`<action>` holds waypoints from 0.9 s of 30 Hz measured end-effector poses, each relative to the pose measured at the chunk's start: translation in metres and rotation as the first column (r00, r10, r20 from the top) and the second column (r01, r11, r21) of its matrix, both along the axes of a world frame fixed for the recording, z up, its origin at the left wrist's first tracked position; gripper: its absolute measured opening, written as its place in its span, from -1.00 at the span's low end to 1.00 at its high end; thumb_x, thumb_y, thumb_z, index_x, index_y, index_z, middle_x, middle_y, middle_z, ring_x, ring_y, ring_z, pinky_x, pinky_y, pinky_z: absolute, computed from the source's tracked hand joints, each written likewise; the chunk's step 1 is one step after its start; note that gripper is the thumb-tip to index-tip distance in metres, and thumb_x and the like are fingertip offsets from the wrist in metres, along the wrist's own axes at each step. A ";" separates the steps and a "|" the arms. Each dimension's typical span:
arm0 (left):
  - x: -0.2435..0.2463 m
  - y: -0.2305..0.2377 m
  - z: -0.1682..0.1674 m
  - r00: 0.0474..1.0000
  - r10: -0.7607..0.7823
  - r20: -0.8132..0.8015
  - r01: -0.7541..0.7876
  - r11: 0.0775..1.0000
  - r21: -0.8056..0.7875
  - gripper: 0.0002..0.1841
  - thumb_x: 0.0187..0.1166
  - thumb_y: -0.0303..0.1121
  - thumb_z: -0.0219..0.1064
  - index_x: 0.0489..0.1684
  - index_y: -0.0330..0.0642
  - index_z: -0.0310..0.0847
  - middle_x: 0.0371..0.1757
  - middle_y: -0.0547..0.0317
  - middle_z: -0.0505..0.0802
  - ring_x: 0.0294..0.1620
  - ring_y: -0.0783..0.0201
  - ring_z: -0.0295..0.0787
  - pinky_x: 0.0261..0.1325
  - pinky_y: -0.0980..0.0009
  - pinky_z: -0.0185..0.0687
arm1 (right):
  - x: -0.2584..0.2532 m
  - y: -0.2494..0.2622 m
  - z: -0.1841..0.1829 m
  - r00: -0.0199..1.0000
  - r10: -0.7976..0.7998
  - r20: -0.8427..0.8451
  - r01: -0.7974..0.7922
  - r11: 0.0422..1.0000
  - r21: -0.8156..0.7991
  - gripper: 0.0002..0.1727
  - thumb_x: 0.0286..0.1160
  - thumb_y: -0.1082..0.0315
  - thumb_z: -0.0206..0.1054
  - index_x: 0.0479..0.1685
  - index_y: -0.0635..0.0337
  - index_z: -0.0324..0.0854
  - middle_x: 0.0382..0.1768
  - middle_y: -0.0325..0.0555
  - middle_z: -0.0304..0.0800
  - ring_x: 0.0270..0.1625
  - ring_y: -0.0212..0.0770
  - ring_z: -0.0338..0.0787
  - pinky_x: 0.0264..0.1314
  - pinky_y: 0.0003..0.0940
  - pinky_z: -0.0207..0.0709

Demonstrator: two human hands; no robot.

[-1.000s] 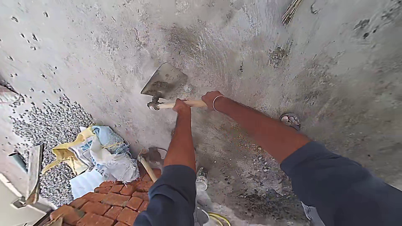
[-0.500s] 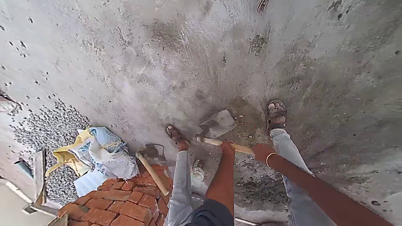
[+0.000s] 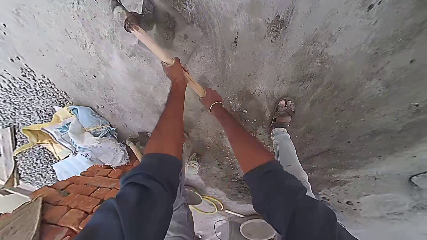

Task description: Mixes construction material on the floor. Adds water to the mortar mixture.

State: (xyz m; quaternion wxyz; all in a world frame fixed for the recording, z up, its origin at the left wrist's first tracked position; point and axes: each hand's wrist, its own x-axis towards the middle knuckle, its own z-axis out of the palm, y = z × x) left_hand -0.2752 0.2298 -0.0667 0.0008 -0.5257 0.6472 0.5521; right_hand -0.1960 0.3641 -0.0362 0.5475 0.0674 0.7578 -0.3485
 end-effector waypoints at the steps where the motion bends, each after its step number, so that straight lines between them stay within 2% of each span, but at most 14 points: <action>1: -0.026 -0.009 -0.013 0.994 -0.087 0.065 0.092 0.993 -0.079 -0.51 0.72 -0.41 0.23 0.54 -0.20 0.10 -0.45 0.12 0.54 -0.72 0.30 0.56 -0.63 0.36 0.68 | -0.017 -0.015 -0.007 0.996 -0.087 0.014 0.087 0.996 -0.021 -0.57 0.54 0.26 0.41 0.36 0.17 0.63 0.16 0.23 0.82 0.25 0.23 0.81 0.20 0.30 0.63; 3: -0.058 -0.010 -0.026 0.924 -0.224 0.309 0.298 0.930 -0.218 -0.45 0.68 -0.35 0.25 0.61 -0.18 0.14 -0.22 0.04 0.65 -0.52 0.25 0.69 -0.46 0.31 0.75 | -0.029 -0.025 -0.009 0.971 -0.226 0.077 0.230 0.972 -0.045 -0.67 0.48 0.28 0.42 0.18 0.19 0.67 0.05 0.19 0.83 0.16 0.18 0.83 0.08 0.28 0.65; 5: -0.056 0.023 -0.025 0.816 -0.271 0.510 0.454 0.847 -0.277 -0.38 0.61 -0.35 0.29 0.69 -0.22 0.21 0.20 -0.14 0.76 -0.10 0.12 0.86 -0.09 0.16 0.83 | -0.014 -0.009 -0.008 0.938 -0.314 0.146 0.318 0.948 -0.008 -0.68 0.45 0.28 0.44 0.12 0.20 0.70 -0.03 0.18 0.83 0.09 0.16 0.84 0.00 0.28 0.65; 6: -0.051 0.042 -0.022 0.788 -0.267 0.555 0.481 0.829 -0.285 -0.35 0.61 -0.34 0.29 0.71 -0.23 0.20 0.28 -0.17 0.75 0.02 0.09 0.87 0.03 0.13 0.83 | -0.007 0.005 -0.010 0.937 -0.315 0.148 0.315 0.949 0.024 -0.67 0.45 0.26 0.43 0.14 0.18 0.70 -0.03 0.17 0.85 0.08 0.17 0.85 0.00 0.28 0.66; 8: -0.008 0.074 -0.011 0.745 -0.223 0.629 0.483 0.830 -0.279 -0.34 0.61 -0.32 0.31 0.72 -0.24 0.19 0.30 -0.19 0.76 0.17 0.04 0.85 0.19 0.08 0.78 | 0.033 0.033 -0.005 0.944 -0.269 0.192 0.260 0.963 0.068 -0.65 0.47 0.22 0.43 0.16 0.18 0.70 -0.03 0.20 0.85 0.09 0.20 0.85 0.03 0.29 0.65; 10: 0.036 0.108 0.004 0.721 -0.173 0.671 0.450 0.853 -0.264 -0.31 0.60 -0.31 0.34 0.74 -0.27 0.18 0.33 -0.22 0.78 0.36 -0.03 0.77 0.41 0.04 0.64 | 0.072 0.067 0.000 0.948 -0.214 0.234 0.195 0.976 0.099 -0.62 0.50 0.19 0.45 0.18 0.22 0.70 0.00 0.26 0.84 0.12 0.26 0.83 0.10 0.34 0.63; 12: 0.080 0.137 0.008 0.688 -0.153 0.709 0.427 0.875 -0.226 -0.27 0.61 -0.33 0.35 0.77 -0.29 0.13 0.34 -0.28 0.76 0.40 -0.09 0.73 0.45 0.01 0.59 | 0.111 0.095 0.007 0.941 -0.179 0.288 0.148 0.981 0.126 -0.58 0.51 0.20 0.44 0.28 0.22 0.68 0.08 0.26 0.84 0.20 0.25 0.82 0.20 0.32 0.63; 14: 0.129 0.164 0.010 0.628 -0.145 0.764 0.428 0.885 -0.184 -0.24 0.63 -0.32 0.36 0.81 -0.27 0.07 0.37 -0.32 0.73 0.41 -0.14 0.72 0.44 -0.02 0.61 | 0.156 0.119 0.015 0.908 -0.160 0.387 0.113 0.984 0.140 -0.53 0.55 0.18 0.40 0.41 0.15 0.64 0.21 0.19 0.82 0.32 0.14 0.79 0.35 0.19 0.60; 17: 0.204 0.205 0.016 0.525 -0.186 0.831 0.497 0.859 -0.123 -0.24 0.68 -0.25 0.31 0.84 -0.25 0.00 0.28 -0.35 0.77 0.32 -0.18 0.77 0.36 -0.05 0.65 | 0.235 0.149 0.015 0.871 -0.224 0.438 0.167 0.972 0.165 -0.55 0.50 0.20 0.40 0.35 0.15 0.65 0.18 0.16 0.83 0.28 0.11 0.81 0.33 0.19 0.61; 19: 0.248 0.228 0.019 0.494 -0.250 0.833 0.524 0.850 -0.055 -0.22 0.72 -0.24 0.28 0.86 -0.26 -0.09 0.27 -0.42 0.75 0.33 -0.25 0.73 0.38 -0.10 0.61 | 0.282 0.167 0.013 0.845 -0.283 0.453 0.213 0.956 0.199 -0.55 0.50 0.20 0.43 0.32 0.19 0.67 0.15 0.19 0.84 0.25 0.15 0.82 0.32 0.23 0.60; 21: 0.291 0.244 0.022 0.439 -0.293 0.849 0.514 0.857 0.030 -0.25 0.71 -0.25 0.29 0.84 -0.29 0.00 0.27 -0.35 0.78 0.33 -0.18 0.75 0.41 -0.03 0.61 | 0.340 0.180 0.015 0.818 -0.303 0.490 0.191 0.945 0.266 -0.51 0.48 0.13 0.46 0.34 0.17 0.67 0.18 0.19 0.84 0.28 0.16 0.81 0.34 0.24 0.60; 23: 0.342 0.255 0.025 0.390 -0.383 0.837 0.432 0.879 0.201 -0.31 0.69 -0.28 0.32 0.77 -0.31 0.14 0.30 -0.34 0.77 0.34 -0.17 0.75 0.40 -0.05 0.62 | 0.395 0.191 0.029 0.762 -0.310 0.568 0.112 0.928 0.356 -0.44 0.47 0.12 0.47 0.45 0.15 0.62 0.30 0.19 0.79 0.37 0.15 0.78 0.42 0.23 0.59; 25: 0.409 0.260 0.029 0.401 -0.469 0.787 0.266 0.882 0.389 -0.42 0.62 -0.30 0.40 0.57 -0.36 0.37 0.27 -0.39 0.74 0.27 -0.22 0.75 0.32 -0.12 0.64 | 0.442 0.200 0.057 0.700 -0.316 0.641 -0.006 0.895 0.447 -0.40 0.45 0.17 0.46 0.48 0.23 0.58 0.34 0.25 0.75 0.39 0.17 0.77 0.43 0.22 0.59; 27: 0.455 0.254 0.043 0.429 -0.522 0.737 0.142 0.845 0.516 -0.44 0.59 -0.31 0.44 0.51 -0.39 0.43 0.26 -0.41 0.74 0.20 -0.21 0.76 0.26 -0.11 0.66 | 0.470 0.193 0.079 0.654 -0.341 0.675 -0.080 0.857 0.510 -0.34 0.44 0.20 0.48 0.53 0.35 0.51 0.34 0.32 0.73 0.36 0.19 0.78 0.42 0.18 0.61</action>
